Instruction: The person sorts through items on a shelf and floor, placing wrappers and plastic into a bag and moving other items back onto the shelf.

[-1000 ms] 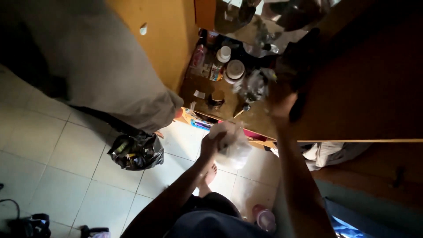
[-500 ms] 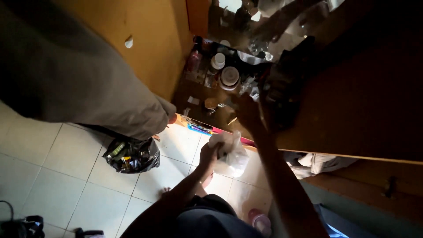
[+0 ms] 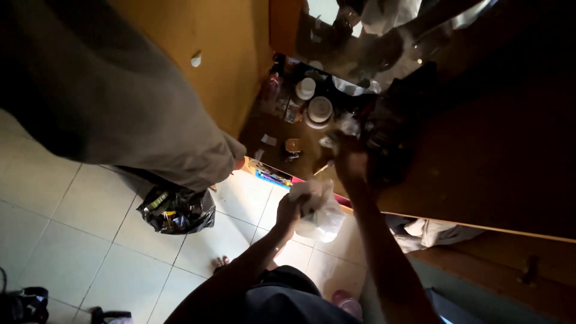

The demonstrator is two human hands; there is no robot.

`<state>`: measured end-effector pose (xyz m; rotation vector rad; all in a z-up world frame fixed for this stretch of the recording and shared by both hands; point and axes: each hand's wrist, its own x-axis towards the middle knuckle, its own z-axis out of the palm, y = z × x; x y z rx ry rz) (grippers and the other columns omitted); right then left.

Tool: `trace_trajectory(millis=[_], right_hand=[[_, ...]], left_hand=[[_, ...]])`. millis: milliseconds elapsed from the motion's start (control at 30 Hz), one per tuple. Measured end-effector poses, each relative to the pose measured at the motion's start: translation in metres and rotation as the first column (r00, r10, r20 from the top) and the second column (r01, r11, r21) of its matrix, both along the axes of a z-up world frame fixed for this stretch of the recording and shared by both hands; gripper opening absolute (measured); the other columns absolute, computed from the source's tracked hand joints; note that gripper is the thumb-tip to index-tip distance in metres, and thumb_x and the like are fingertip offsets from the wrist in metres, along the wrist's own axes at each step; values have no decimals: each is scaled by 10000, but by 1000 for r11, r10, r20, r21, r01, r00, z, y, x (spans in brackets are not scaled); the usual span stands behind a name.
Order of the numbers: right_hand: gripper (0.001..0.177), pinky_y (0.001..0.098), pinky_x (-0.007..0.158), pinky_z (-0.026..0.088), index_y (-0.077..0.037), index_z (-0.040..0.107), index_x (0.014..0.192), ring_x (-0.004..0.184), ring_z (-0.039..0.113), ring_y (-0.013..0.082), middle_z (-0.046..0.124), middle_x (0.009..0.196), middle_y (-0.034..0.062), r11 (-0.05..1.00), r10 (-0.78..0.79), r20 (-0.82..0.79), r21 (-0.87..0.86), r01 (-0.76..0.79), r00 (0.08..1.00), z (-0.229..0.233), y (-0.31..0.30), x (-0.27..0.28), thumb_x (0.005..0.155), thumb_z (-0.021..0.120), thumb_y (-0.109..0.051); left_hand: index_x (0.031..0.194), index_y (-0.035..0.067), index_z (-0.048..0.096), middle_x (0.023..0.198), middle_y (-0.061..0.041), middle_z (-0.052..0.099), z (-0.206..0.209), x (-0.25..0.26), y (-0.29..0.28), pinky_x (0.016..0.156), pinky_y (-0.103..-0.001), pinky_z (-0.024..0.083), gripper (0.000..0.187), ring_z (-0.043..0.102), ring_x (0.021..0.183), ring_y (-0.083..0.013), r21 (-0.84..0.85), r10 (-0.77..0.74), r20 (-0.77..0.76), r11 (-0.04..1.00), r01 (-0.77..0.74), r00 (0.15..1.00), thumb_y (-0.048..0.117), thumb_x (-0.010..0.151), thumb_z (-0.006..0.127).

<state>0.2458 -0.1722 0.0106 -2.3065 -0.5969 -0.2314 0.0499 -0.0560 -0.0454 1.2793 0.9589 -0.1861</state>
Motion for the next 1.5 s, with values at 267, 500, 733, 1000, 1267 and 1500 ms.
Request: trace_trajectory(millis=[267, 500, 733, 1000, 1267, 1500], right_hand=[[282, 424, 644, 587, -76, 774, 932, 894, 736, 374, 742, 837, 182, 875, -418, -106, 218, 432, 902, 78, -38, -13, 675, 870, -138], [323, 481, 735, 602, -44, 754, 955, 891, 742, 416, 764, 919, 205, 956, -294, -484, -161, 246, 824, -32, -53, 34, 900, 694, -357], [347, 470, 701, 587, -201, 752, 1045, 891, 729, 384, 721, 957, 172, 905, -116, 113, -398, 152, 987, -96, 0, 83, 856, 722, -490], [148, 434, 392, 342, -182, 631, 673, 470, 474, 252, 490, 531, 59, 684, 269, 816, -535, 495, 511, 6, 3, 37, 804, 646, -113], [456, 312, 641, 510, -372, 727, 1198, 911, 619, 225, 717, 1184, -30, 101, -174, 239, -961, 259, 955, -154, -225, -44, 959, 521, -701], [376, 444, 910, 549, -112, 836, 932, 1005, 723, 408, 765, 894, 210, 862, -497, -382, -112, 494, 780, 149, -54, -174, 677, 560, -140]], left_hand=[[1040, 64, 656, 643, -42, 600, 18, 8, -8, 529, -301, 492, 462, 619, 519, -170, -100, 103, 6, 990, -102, 995, 393, 790, 864], [1049, 79, 659, 652, -50, 601, 2, -4, -7, 541, -309, 493, 497, 627, 529, -163, -67, 76, -4, 995, -76, 997, 439, 778, 868], [1047, 43, 678, 767, -110, 618, 5, -9, -10, 685, -372, 503, 570, 612, 665, -204, 23, 65, -5, 998, -65, 998, 505, 758, 846], [1159, -17, 638, 865, -127, 638, 43, 3, -4, 706, -358, 543, 805, 636, 757, -202, -29, 79, 12, 996, -79, 997, 573, 694, 926], [1301, 21, 550, 1155, -175, 680, 86, 1, -3, 918, -524, 571, 984, 658, 1105, -345, -220, 31, 299, 975, 37, 954, 153, 473, 1065], [1025, 45, 698, 921, -145, 786, -28, -35, 6, 914, -421, 565, 428, 754, 965, -296, 224, -228, 147, 956, 192, 963, 257, 705, 886]])
